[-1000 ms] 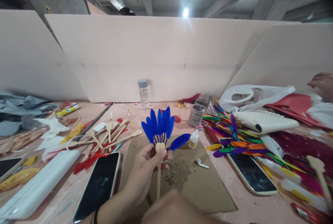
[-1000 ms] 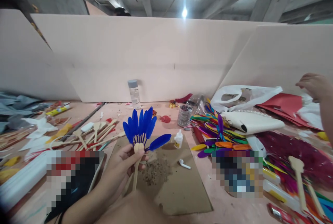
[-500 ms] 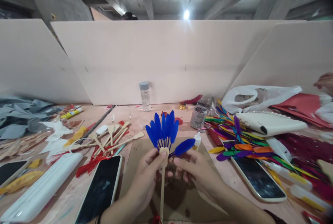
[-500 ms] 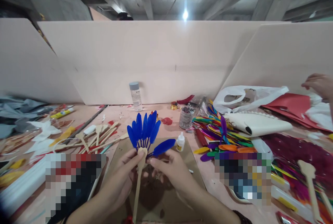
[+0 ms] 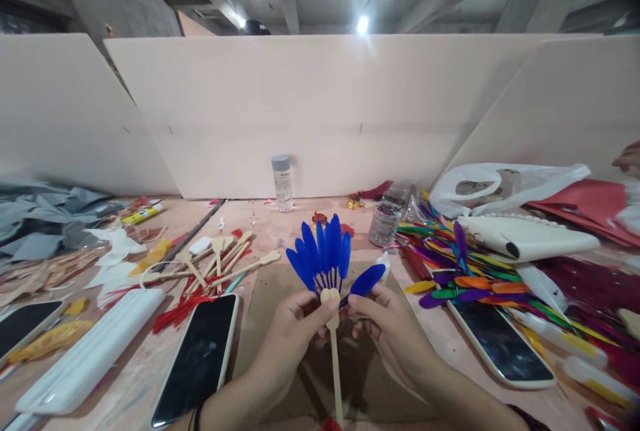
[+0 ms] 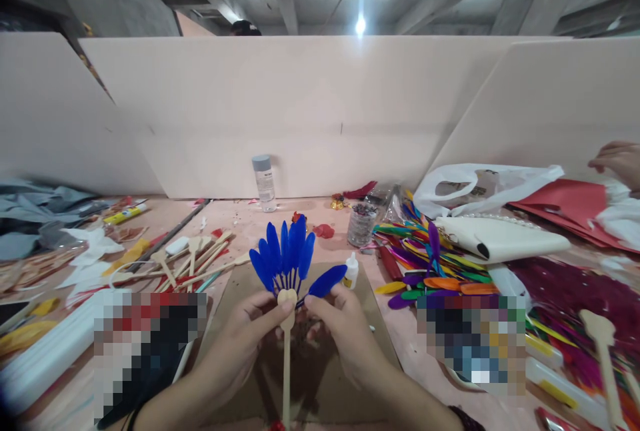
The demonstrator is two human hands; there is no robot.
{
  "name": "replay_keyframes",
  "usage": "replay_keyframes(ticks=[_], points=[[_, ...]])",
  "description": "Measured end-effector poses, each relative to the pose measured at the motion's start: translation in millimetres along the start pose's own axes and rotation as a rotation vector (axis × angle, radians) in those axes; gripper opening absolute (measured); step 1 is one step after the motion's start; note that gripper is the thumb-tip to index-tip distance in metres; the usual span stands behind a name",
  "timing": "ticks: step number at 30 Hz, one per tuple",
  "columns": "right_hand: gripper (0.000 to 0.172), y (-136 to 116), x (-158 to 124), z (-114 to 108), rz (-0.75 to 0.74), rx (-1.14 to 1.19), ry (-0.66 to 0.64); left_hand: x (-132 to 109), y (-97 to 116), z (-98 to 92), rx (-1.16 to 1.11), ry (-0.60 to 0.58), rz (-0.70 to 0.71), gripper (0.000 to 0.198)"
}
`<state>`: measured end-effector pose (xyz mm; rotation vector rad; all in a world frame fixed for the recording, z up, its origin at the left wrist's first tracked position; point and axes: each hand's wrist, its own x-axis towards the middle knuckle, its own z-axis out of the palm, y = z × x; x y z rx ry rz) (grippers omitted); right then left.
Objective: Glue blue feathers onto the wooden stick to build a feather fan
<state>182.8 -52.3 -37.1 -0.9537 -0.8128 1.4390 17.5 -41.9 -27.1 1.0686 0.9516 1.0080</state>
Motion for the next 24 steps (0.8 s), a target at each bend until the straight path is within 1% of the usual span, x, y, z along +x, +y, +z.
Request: replay_keyframes(ticks=[3,9,16,20,24], points=[[0.037,0.5,-1.4,0.6,0.007,-0.001,0.017,0.0,0.7,1.3,0.003,-0.018,0.012,0.034],[0.038,0.7,-3.5,2.9,0.014,-0.031,0.048,-0.5,2.8,3.8,0.024,-0.004,0.033,0.034],[0.038,1.8,-4.8,7.1,0.008,-0.044,0.120,-2.9,1.3,3.0,0.057,-0.014,0.037,0.032],[0.038,1.9,-4.6,7.6,0.006,-0.033,0.119,-3.9,2.6,4.8,0.061,-0.005,0.029,0.034],[0.038,7.2,-3.6,4.2,0.007,-0.040,0.108,-4.5,4.5,6.8,0.063,-0.001,0.027,0.036]])
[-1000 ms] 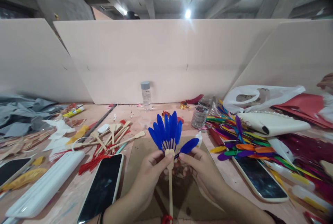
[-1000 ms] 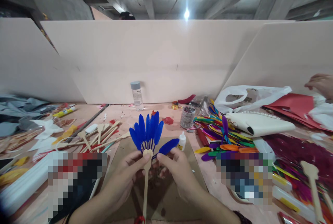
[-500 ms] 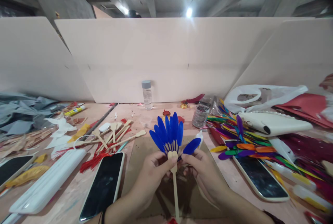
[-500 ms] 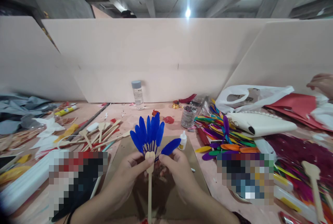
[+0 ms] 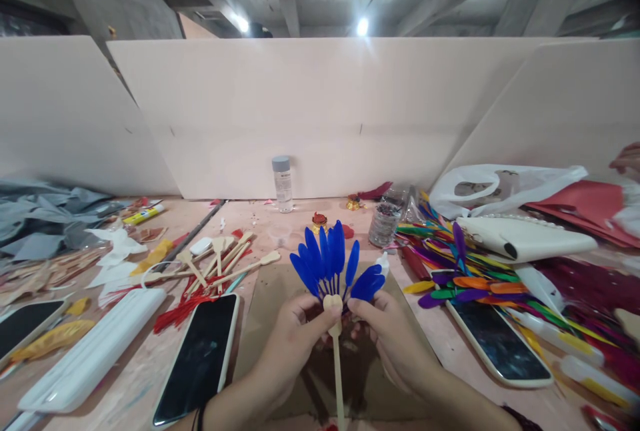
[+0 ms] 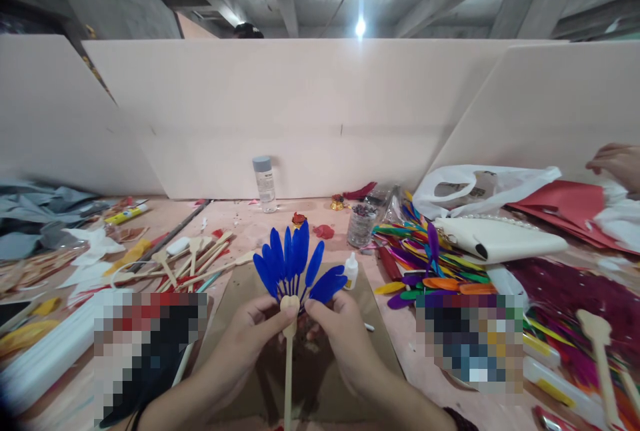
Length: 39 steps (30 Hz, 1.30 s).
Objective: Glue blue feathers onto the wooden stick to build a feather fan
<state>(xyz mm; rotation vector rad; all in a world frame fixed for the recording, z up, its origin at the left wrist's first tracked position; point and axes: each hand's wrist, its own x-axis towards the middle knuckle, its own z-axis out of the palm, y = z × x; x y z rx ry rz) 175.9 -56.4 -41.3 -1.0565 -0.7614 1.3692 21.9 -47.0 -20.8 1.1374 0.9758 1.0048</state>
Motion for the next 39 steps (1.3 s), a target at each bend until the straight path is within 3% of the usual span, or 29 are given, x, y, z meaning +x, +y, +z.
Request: replay_keyframes(ticks=[12,39], points=[[0.037,-0.4,-2.1,0.5,0.023,0.088,-0.055,1.6,-2.8,-1.4,0.007,-0.001,0.002,0.037],[0.038,4.9,-5.7,3.6,0.003,0.077,0.076,-2.5,-1.6,0.7,0.084,-0.040,0.015,0.037]])
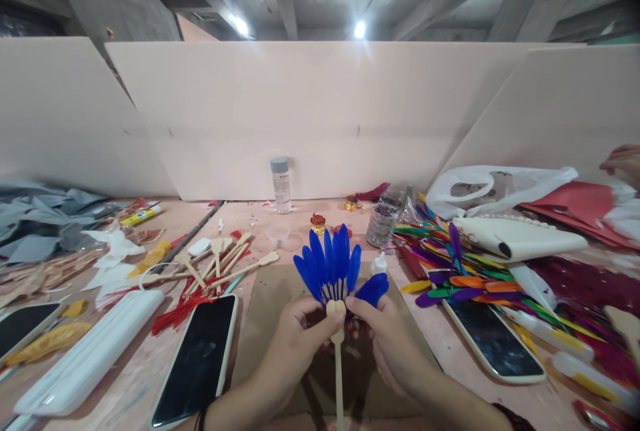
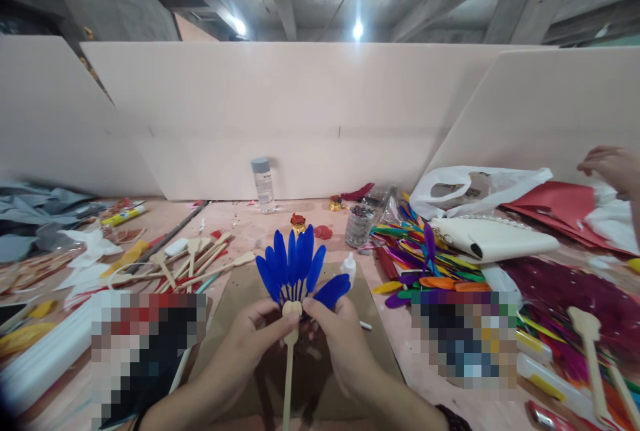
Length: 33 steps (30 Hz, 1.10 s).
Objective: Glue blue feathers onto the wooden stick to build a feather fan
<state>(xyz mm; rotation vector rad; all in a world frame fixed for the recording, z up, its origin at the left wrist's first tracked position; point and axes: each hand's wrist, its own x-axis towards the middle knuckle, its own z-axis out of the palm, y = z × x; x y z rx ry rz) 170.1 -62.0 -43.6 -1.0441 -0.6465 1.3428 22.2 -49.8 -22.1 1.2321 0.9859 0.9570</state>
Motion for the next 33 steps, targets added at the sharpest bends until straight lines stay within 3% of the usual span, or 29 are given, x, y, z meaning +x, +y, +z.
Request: replay_keyframes(ticks=[22,33], points=[[0.041,2,-3,-1,0.040,0.151,-0.148,0,-4,-1.3,-0.096,0.048,0.011,0.041],[0.042,-6,-3,2,-0.005,0.110,-0.136,1,-5,-3.0,-0.087,0.054,0.011,0.042]])
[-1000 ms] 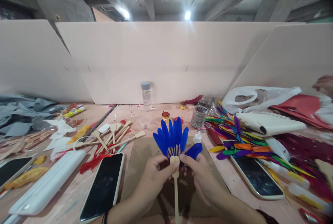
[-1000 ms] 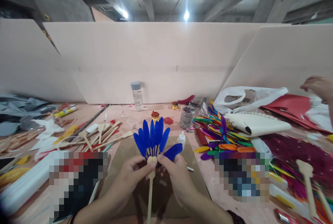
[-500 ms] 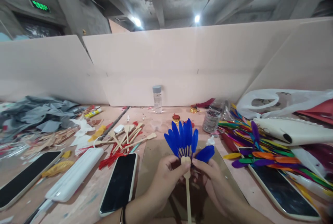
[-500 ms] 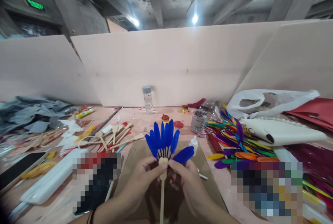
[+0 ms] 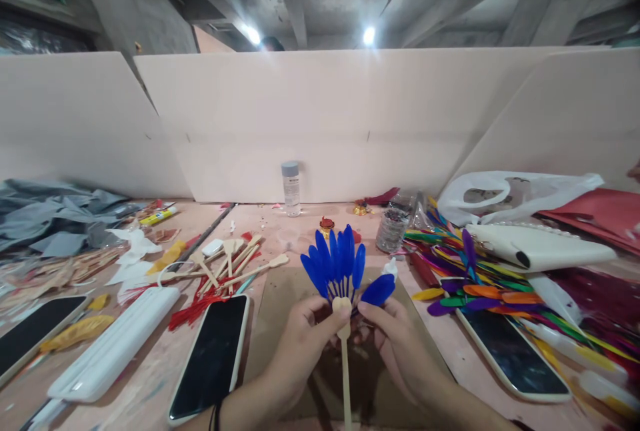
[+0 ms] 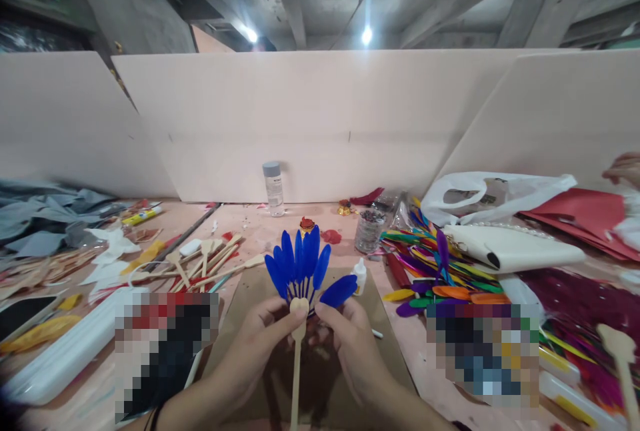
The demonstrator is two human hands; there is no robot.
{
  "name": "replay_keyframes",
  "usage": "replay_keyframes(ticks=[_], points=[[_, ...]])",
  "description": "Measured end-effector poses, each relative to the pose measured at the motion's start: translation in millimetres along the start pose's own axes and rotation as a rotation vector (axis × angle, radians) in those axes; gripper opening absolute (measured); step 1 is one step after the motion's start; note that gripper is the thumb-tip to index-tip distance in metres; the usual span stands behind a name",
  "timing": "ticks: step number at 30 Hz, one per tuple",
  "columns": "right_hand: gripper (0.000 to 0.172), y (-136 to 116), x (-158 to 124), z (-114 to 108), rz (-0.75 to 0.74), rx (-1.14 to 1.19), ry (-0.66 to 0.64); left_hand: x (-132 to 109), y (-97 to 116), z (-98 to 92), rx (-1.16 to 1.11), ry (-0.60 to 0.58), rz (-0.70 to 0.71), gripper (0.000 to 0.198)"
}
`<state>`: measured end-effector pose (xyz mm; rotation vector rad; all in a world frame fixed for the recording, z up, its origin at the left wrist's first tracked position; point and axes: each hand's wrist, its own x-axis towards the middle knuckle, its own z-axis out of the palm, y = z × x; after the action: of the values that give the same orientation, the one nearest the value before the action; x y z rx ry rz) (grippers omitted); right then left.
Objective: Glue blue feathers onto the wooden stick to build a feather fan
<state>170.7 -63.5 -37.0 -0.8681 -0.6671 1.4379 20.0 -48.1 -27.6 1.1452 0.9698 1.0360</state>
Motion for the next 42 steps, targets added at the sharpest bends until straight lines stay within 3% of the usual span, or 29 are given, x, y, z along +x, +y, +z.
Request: replay_keyframes(ticks=[13,28,42], points=[[0.044,8,4,-7,-0.047,-0.156,0.037,1,2,-0.1,0.049,0.011,0.008,0.043],[0.042,1,-3,0,-0.016,-0.026,0.005,1,0,-0.1,0.005,-0.055,-0.006,0.037],[0.039,-2,-5,2,-0.051,-0.055,0.077,-3,1,1.9,0.070,-0.072,-0.004,0.047]])
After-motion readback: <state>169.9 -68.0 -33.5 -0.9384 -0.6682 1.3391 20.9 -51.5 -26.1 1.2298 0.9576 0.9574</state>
